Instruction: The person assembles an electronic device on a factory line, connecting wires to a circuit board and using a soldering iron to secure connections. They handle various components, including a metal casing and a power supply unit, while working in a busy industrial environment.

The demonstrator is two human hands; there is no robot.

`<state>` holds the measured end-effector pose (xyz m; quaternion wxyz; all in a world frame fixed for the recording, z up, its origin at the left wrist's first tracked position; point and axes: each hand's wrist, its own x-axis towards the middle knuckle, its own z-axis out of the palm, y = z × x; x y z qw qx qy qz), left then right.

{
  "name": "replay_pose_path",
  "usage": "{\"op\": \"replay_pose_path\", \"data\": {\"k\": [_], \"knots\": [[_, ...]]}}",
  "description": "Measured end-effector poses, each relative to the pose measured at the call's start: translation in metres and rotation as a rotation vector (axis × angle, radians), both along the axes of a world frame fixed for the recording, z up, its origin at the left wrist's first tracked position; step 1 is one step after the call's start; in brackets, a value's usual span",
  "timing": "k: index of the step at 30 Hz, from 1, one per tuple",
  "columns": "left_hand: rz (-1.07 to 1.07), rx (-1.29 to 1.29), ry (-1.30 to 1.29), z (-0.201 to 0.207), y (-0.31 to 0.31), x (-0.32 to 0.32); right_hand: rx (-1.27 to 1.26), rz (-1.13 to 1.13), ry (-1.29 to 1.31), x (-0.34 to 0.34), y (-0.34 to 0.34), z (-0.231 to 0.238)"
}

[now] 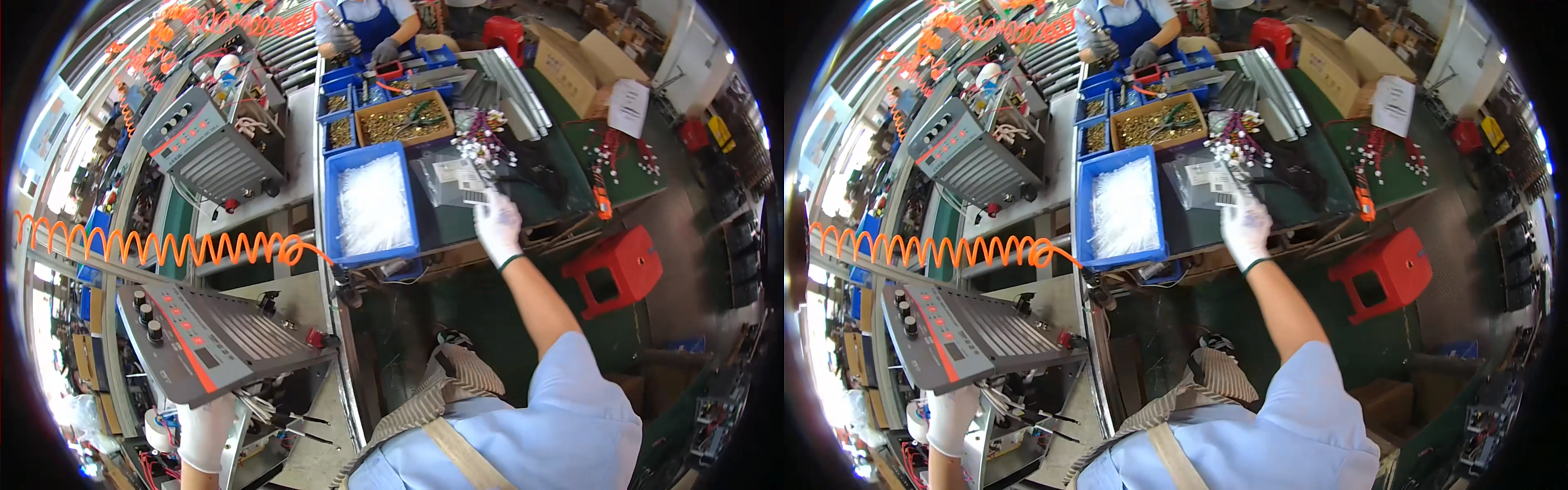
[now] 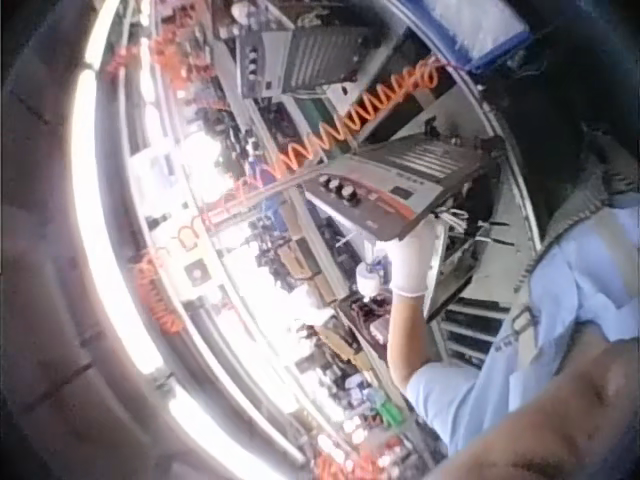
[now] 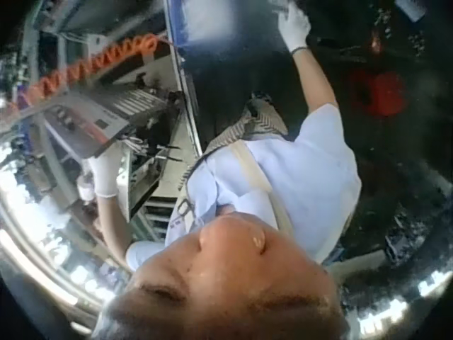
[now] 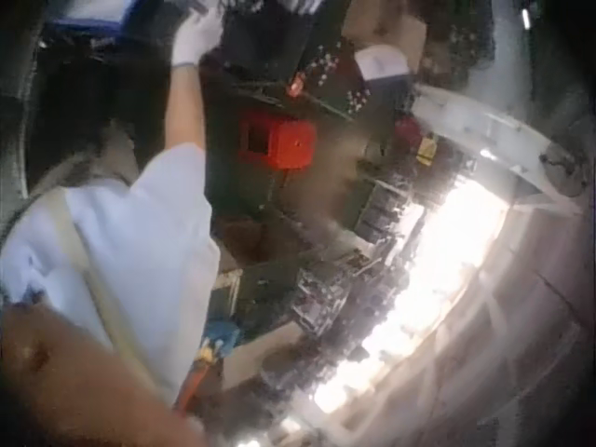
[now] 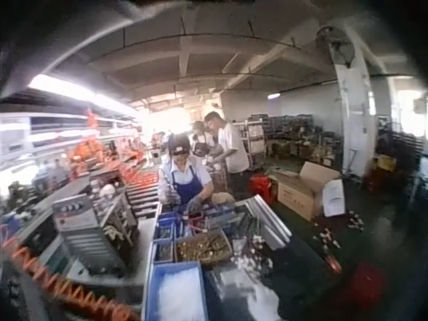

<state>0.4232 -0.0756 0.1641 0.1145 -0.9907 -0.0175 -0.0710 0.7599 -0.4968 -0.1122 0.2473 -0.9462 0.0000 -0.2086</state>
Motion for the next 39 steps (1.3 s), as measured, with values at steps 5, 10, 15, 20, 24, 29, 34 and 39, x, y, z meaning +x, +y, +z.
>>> {"op": "replay_pose_path", "data": {"k": [5,10,15,20,24,29,34,39], "knots": [[0.017,0.086,-0.027,-0.007,0.000,0.001,-0.308,0.025,0.404,0.063,-0.013,-0.042],[-0.173,0.220,0.013,0.005,0.009,0.017,0.641,0.202,0.688,0.113,-0.063,-0.100],[-0.269,0.060,-0.036,0.020,-0.004,0.012,1.340,0.139,0.644,0.069,-0.063,-0.067],[-0.134,0.229,0.179,-0.009,0.022,-0.005,1.077,0.716,0.596,-0.184,0.060,0.113],[-0.203,0.305,0.223,-0.001,0.027,0.000,0.371,1.364,0.036,-0.310,0.118,0.161],[-0.001,0.248,0.227,0.007,0.008,0.000,0.166,1.124,-0.096,-0.341,0.177,0.172],[0.034,0.175,0.208,0.008,0.002,-0.005,0.066,1.082,-0.086,-0.343,0.206,0.173],[-0.031,0.153,0.149,0.005,0.003,-0.006,-0.196,1.087,0.014,-0.355,0.232,0.187]]}}
